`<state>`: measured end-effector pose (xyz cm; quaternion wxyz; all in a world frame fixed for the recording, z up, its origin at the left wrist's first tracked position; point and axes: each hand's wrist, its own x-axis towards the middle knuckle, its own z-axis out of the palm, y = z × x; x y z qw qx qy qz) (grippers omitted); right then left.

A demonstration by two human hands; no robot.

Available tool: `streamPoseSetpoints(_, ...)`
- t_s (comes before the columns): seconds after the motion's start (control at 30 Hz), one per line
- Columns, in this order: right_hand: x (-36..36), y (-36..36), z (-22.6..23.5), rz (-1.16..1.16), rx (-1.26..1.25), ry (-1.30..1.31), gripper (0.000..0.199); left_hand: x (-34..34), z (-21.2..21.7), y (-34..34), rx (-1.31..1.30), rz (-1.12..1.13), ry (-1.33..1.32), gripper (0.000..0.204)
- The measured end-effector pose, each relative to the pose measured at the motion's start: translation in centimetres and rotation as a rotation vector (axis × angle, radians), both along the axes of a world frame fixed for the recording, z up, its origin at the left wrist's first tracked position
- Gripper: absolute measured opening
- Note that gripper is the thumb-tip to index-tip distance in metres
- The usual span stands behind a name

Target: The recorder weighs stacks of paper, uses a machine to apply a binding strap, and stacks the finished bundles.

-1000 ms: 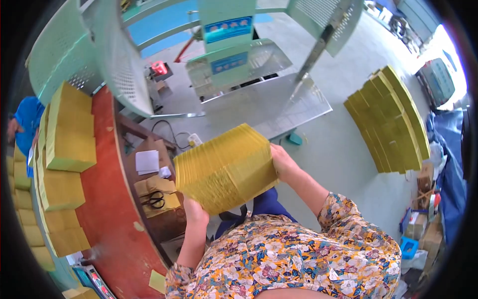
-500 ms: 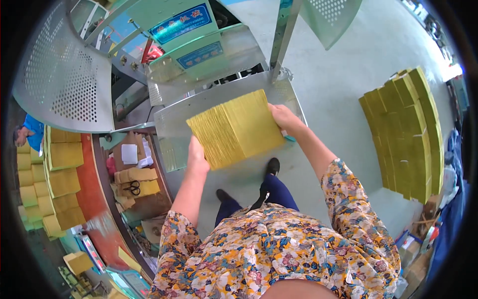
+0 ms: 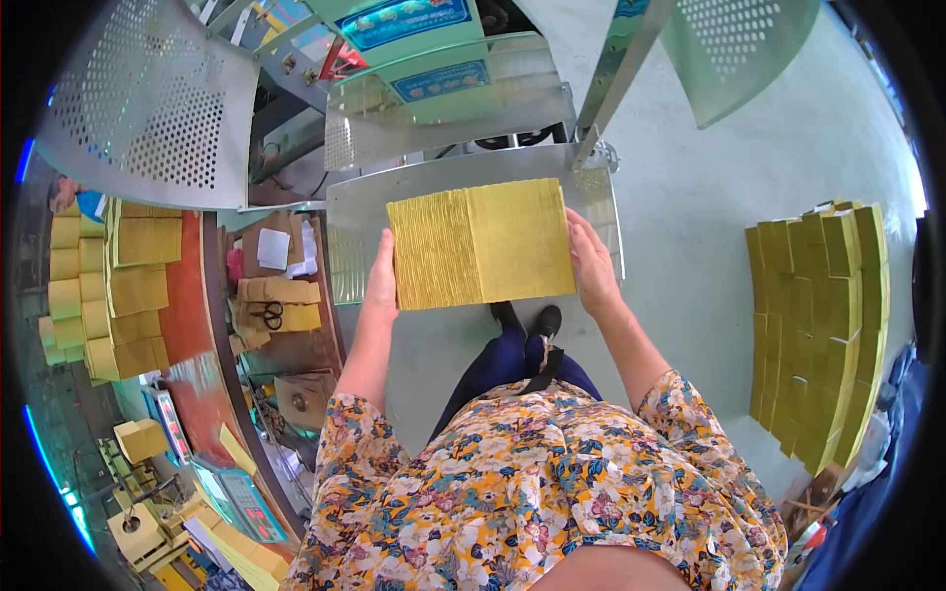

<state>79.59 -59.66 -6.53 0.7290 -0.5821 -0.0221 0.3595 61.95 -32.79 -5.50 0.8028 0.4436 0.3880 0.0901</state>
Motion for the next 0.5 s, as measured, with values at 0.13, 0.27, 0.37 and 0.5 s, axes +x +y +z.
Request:
streamPoseSetpoints(0.13,-1.1,2.0,1.5,-0.060,0.141,0.035,0.049,-0.2,-1.4,-0.5,-0.017,0.049,-0.096,0.063)
streamPoseSetpoints(0.27,-2.0,2.9,0.4,-0.122,0.125,0.003,0.050,1.2,-1.6,-2.8,-0.107,0.079,-0.263,0.063)
streamPoseSetpoints(0.37,-1.1,4.2,0.9,-0.116,0.184,0.098,0.051,2.3,-1.1,-3.2,-0.081,0.089,-0.277,0.062)
streamPoseSetpoints(0.5,2.1,6.6,3.5,-0.090,0.229,-0.002,0.052,5.0,0.5,-0.7,-0.090,0.059,-0.326,0.062)
